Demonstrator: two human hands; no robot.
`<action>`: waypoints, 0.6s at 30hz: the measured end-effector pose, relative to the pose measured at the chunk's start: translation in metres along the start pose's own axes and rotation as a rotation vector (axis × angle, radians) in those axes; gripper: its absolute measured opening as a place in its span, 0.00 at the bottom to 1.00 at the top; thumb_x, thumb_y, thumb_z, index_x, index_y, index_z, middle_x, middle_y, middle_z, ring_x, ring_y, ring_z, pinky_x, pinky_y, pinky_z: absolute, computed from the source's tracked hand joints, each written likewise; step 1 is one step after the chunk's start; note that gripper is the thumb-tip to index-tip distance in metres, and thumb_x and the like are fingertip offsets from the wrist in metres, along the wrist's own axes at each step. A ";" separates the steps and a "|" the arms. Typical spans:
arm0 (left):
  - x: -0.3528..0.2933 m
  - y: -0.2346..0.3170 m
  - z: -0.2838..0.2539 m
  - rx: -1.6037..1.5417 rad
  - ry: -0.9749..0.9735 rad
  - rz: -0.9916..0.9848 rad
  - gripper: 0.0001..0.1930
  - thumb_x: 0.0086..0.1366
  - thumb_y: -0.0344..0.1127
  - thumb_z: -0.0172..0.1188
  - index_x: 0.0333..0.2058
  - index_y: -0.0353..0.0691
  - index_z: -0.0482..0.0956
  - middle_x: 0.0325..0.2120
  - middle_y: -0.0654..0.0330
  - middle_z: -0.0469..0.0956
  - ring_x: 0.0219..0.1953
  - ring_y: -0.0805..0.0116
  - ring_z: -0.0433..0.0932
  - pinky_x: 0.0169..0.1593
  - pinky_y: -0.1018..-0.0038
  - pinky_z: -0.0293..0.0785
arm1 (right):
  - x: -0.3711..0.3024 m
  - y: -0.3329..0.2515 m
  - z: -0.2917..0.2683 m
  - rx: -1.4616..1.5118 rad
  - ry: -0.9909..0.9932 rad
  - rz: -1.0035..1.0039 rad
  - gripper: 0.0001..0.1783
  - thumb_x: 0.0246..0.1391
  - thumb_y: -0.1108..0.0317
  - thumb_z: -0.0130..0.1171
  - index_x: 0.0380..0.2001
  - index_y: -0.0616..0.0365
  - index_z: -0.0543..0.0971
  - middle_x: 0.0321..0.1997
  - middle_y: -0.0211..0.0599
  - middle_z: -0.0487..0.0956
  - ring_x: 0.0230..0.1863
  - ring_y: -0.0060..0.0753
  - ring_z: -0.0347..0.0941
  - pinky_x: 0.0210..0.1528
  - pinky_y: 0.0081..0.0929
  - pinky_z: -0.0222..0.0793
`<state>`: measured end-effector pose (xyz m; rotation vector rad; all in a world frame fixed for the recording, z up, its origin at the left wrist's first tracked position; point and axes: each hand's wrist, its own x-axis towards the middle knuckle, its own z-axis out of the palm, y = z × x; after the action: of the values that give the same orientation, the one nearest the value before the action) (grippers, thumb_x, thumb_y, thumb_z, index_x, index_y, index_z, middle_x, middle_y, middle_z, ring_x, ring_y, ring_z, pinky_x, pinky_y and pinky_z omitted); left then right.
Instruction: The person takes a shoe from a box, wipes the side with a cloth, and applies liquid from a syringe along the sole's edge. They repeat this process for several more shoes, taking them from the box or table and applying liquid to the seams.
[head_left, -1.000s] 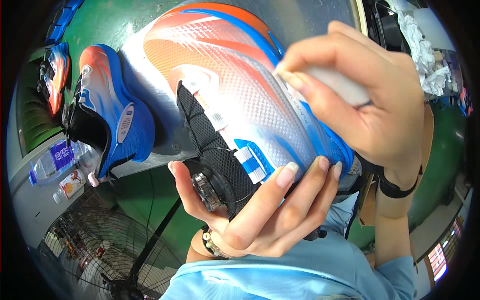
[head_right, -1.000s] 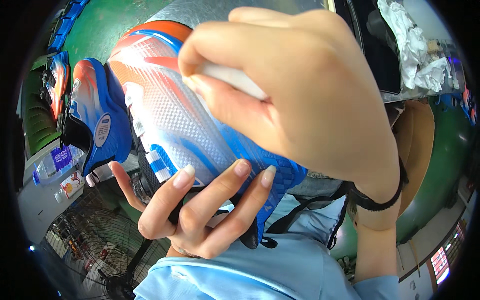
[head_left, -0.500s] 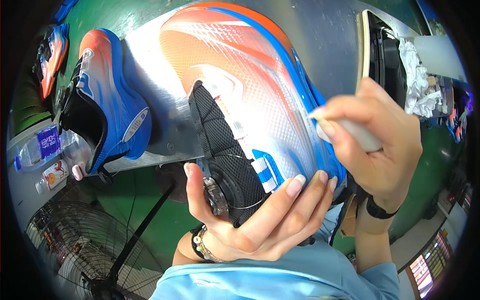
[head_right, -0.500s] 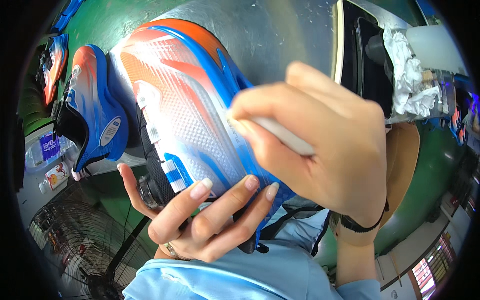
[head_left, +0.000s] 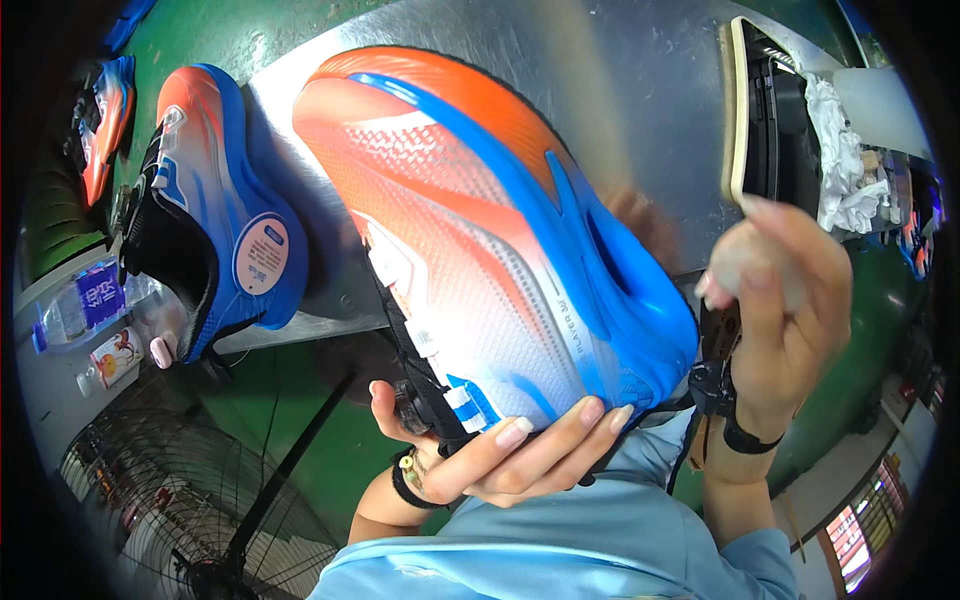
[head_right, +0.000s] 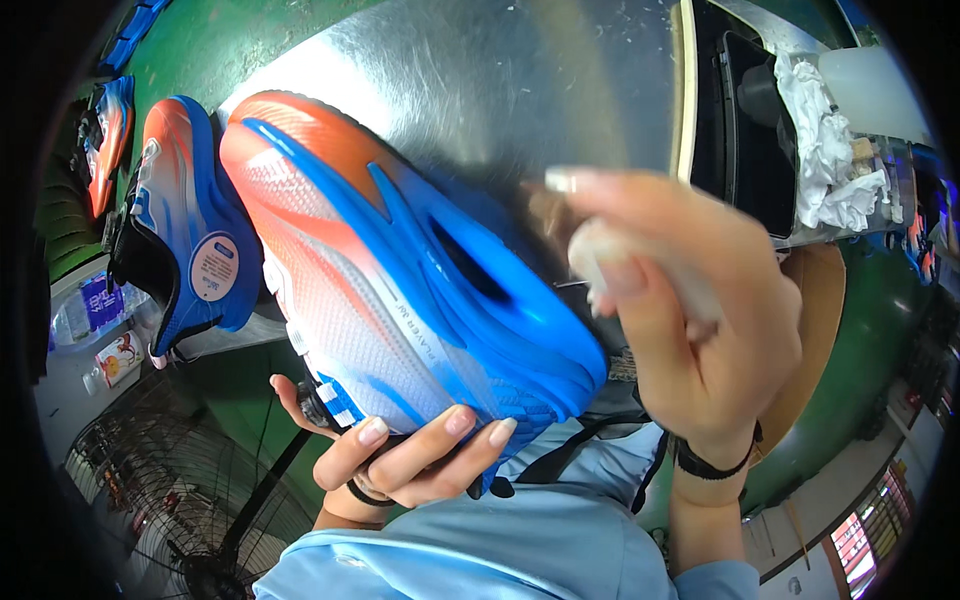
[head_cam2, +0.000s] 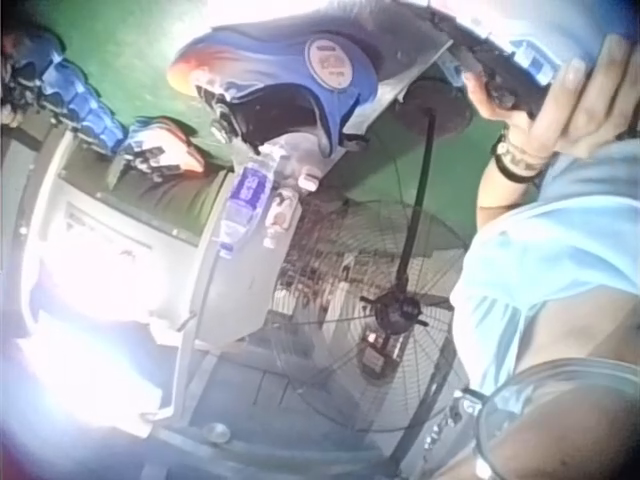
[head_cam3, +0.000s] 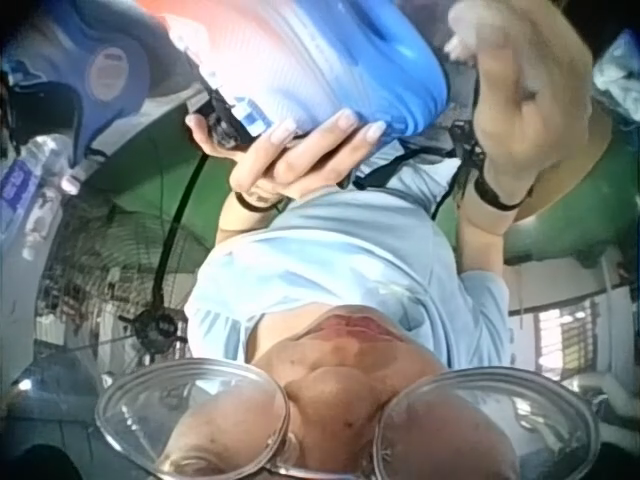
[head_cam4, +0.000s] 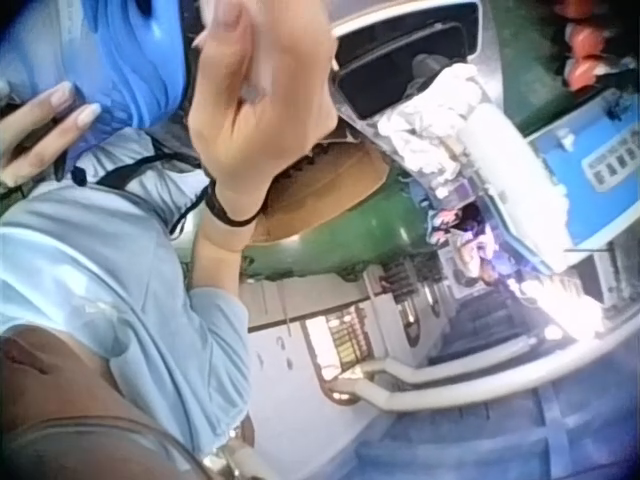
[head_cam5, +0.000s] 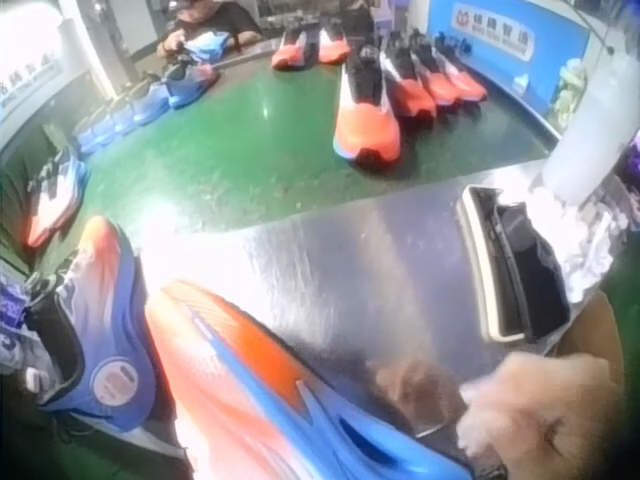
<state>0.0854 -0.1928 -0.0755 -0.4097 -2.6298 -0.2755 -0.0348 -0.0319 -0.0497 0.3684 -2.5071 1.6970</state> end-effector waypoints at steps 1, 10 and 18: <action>-0.002 0.001 -0.002 0.008 0.034 -0.001 0.14 0.53 0.53 0.49 0.39 0.71 0.73 0.42 0.88 0.67 0.49 0.73 0.52 0.53 0.36 0.41 | -0.002 -0.009 -0.009 -0.068 -0.116 -0.080 0.14 0.53 0.64 0.47 0.25 0.66 0.71 0.17 0.37 0.70 0.17 0.24 0.64 0.20 0.16 0.60; -0.014 -0.005 0.009 0.041 0.135 -0.001 0.14 0.50 0.53 0.51 0.38 0.74 0.74 0.41 0.89 0.67 0.47 0.73 0.53 0.52 0.36 0.42 | 0.008 -0.036 0.021 0.421 -0.311 -0.930 0.15 0.14 0.66 0.61 0.17 0.44 0.77 0.16 0.30 0.67 0.16 0.30 0.60 0.14 0.22 0.45; 0.035 0.003 -0.025 0.020 0.007 -0.052 0.11 0.45 0.40 0.59 0.31 0.65 0.79 0.38 0.81 0.71 0.42 0.73 0.62 0.56 0.45 0.49 | -0.011 -0.069 -0.017 0.329 -0.423 -0.651 0.12 0.27 0.68 0.61 0.23 0.46 0.77 0.17 0.25 0.67 0.16 0.23 0.61 0.14 0.18 0.51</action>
<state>0.0672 -0.1880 -0.0374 -0.3337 -2.6371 -0.2670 -0.0083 -0.0392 0.0161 1.5138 -1.9484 1.8478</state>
